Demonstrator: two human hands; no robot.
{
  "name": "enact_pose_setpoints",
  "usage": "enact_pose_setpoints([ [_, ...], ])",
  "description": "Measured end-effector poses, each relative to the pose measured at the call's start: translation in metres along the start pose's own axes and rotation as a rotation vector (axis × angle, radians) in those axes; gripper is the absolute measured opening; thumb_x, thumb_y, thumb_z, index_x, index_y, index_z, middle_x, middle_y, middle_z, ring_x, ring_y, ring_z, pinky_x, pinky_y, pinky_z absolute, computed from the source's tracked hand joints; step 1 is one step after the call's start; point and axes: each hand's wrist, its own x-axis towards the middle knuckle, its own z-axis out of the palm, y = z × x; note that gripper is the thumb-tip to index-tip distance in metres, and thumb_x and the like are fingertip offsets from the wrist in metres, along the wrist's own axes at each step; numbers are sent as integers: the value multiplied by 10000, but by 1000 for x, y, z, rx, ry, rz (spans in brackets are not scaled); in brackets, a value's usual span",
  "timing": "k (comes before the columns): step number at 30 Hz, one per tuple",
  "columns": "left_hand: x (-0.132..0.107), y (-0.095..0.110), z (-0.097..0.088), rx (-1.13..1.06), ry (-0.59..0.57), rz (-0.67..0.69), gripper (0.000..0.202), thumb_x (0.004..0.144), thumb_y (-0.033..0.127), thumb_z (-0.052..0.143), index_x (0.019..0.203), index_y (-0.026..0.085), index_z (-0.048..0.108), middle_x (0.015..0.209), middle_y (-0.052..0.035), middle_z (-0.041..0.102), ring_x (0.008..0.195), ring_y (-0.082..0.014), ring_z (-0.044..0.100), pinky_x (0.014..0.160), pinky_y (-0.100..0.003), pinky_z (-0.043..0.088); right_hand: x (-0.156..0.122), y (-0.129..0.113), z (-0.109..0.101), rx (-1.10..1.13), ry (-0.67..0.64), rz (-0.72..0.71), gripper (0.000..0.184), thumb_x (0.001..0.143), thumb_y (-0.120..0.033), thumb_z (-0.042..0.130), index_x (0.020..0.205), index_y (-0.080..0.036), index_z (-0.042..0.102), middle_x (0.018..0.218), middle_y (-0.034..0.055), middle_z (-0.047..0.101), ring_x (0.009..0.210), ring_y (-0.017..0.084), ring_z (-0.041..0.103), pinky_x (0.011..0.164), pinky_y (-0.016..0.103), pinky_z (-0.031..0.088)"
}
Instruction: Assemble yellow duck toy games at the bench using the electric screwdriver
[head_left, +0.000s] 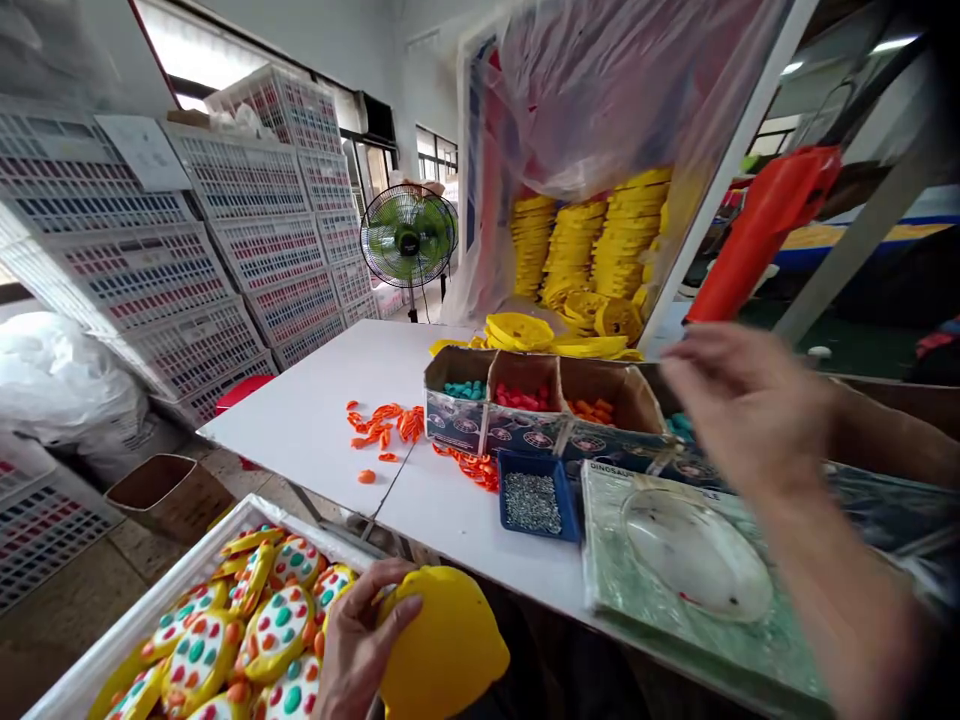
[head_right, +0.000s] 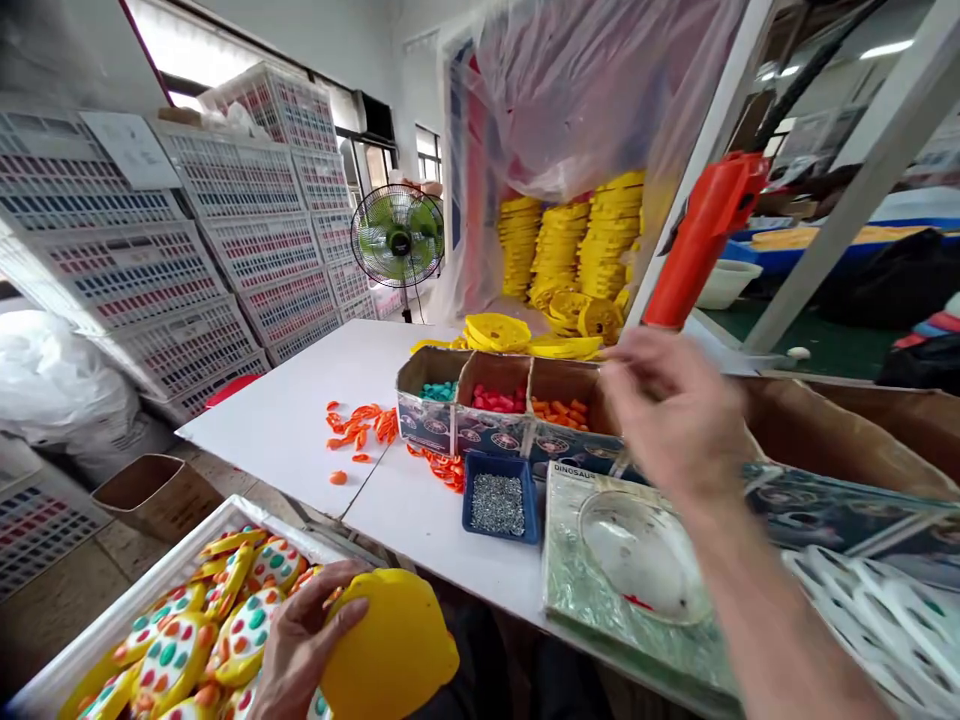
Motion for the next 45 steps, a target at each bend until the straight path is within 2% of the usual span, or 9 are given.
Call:
enact_pose_setpoints([
  [7, 3, 18, -6, -41, 70, 96, 178, 758, 370, 848, 873, 243, 801, 1021, -66, 787, 995, -240, 743, 856, -286, 640, -139, -86, 81, 249, -1016, 104, 286, 950, -341, 616, 1202, -233, 694, 1158, 67, 763, 983, 229, 711, 944, 444, 592],
  [13, 2, 21, -9, 184, 105, 353, 145, 845, 234, 771, 981, 284, 776, 1052, -40, 789, 992, -201, 754, 897, -277, 618, -201, -76, 77, 301, -1234, 327, 489, 970, -494, 589, 1410, -284, 561, 1432, 68, 632, 1339, 264, 567, 1177, 490, 465],
  [21, -7, 19, 6, 308, 219, 444, 247, 828, 178, 768, 1049, 284, 738, 1072, -46, 785, 988, -218, 752, 904, -302, 605, -270, -61, 52, 228, -934, 556, 529, 992, -541, 498, 1462, -298, 498, 1507, 95, 571, 1323, 276, 608, 1085, 443, 573],
  [27, -14, 19, 15, 5, 278, -16, 307, 798, 432, 794, 1044, 257, 733, 1131, -74, 750, 1053, -289, 725, 945, -370, 588, -317, -67, 45, -7, -802, -13, 888, 901, -508, 648, 1632, -254, 212, 1647, 135, 409, 1468, 373, 464, 1095, 507, 565],
  [31, -10, 39, 17, -227, 281, -219, 502, 748, 525, 817, 1145, 248, 682, 1191, -85, 736, 1085, -294, 713, 843, -324, 608, -322, -81, 58, -168, -735, -392, 1042, 803, -666, 653, 1628, -168, 255, 1580, 191, 492, 1376, 481, 527, 926, 593, 612],
  [33, -6, 50, 19, -343, 296, -230, 546, 740, 523, 826, 1186, 255, 661, 1228, -83, 723, 1153, -295, 693, 858, -307, 601, -320, -89, 69, -258, -693, -455, 980, 787, -580, 687, 1605, -175, 329, 1579, 177, 496, 1361, 508, 520, 915, 640, 579],
  [38, 13, 69, 23, -491, 316, -252, 599, 705, 529, 856, 1207, 286, 639, 1255, -56, 697, 1222, -288, 659, 935, -333, 573, -298, -100, 90, -356, -583, -404, 817, 782, -162, 656, 1562, -190, 413, 1625, 118, 448, 1456, 489, 398, 1044, 680, 459],
  [42, 40, 83, 22, -439, 277, -127, 589, 708, 499, 864, 1202, 273, 637, 1305, -61, 674, 1247, -266, 628, 996, -338, 533, -265, -96, 97, -141, -577, -379, 676, 923, -204, 573, 1571, -193, 380, 1558, 107, 544, 1442, 415, 453, 1113, 645, 437],
  [45, 61, 84, 21, -335, 162, -6, 541, 797, 476, 796, 1257, 260, 609, 1346, -82, 659, 1294, -260, 596, 1096, -377, 478, -240, -94, 102, 181, -585, -11, 511, 1000, -284, 521, 1500, -196, 469, 1413, 131, 667, 1293, 324, 615, 1077, 524, 517],
])
